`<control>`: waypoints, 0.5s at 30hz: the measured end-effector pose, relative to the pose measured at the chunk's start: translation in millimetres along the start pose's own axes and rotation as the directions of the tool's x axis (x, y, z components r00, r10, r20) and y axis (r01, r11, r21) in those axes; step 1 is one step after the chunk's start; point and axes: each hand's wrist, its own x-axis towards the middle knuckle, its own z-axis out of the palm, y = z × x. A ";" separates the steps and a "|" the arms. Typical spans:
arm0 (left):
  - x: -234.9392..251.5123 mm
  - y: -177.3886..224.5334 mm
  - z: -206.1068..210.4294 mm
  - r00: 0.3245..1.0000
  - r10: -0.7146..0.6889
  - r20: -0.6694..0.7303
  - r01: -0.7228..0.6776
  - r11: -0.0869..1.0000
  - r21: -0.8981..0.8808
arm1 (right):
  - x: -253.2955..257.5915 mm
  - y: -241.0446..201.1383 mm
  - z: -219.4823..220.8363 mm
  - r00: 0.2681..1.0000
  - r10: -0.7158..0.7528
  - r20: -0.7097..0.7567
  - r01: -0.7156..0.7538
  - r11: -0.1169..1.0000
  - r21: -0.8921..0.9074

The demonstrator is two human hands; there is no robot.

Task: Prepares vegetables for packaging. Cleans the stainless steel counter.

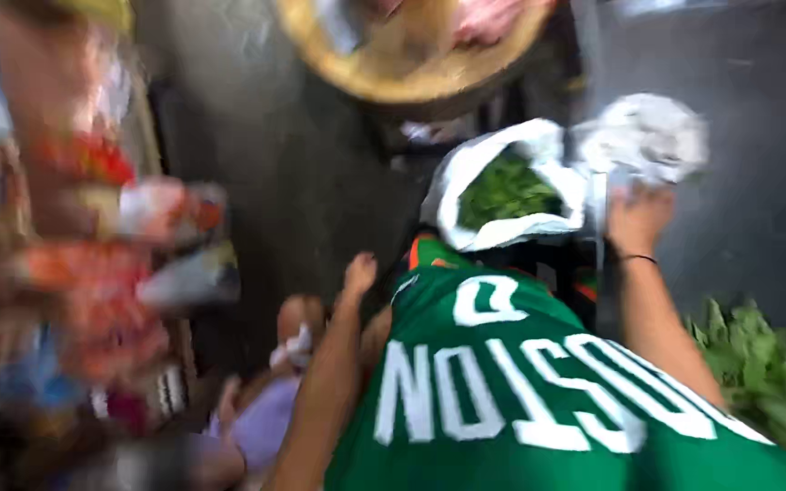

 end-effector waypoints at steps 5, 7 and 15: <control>-114.3 5.6 67.2 0.968 -0.216 0.124 0.235 0.958 -0.167 | 2.6 16.4 0.3 0.994 -0.113 -0.009 0.111 0.989 -0.095; -172.7 27.9 77.8 0.896 -0.355 0.268 0.438 0.805 -0.399 | 3.2 21.0 -2.9 0.995 -0.101 -0.003 0.099 0.981 -0.166; -308.2 25.1 118.7 0.789 -0.453 0.415 0.614 0.570 -0.546 | 37.0 12.8 5.8 0.998 -0.045 -0.032 0.042 0.997 -0.072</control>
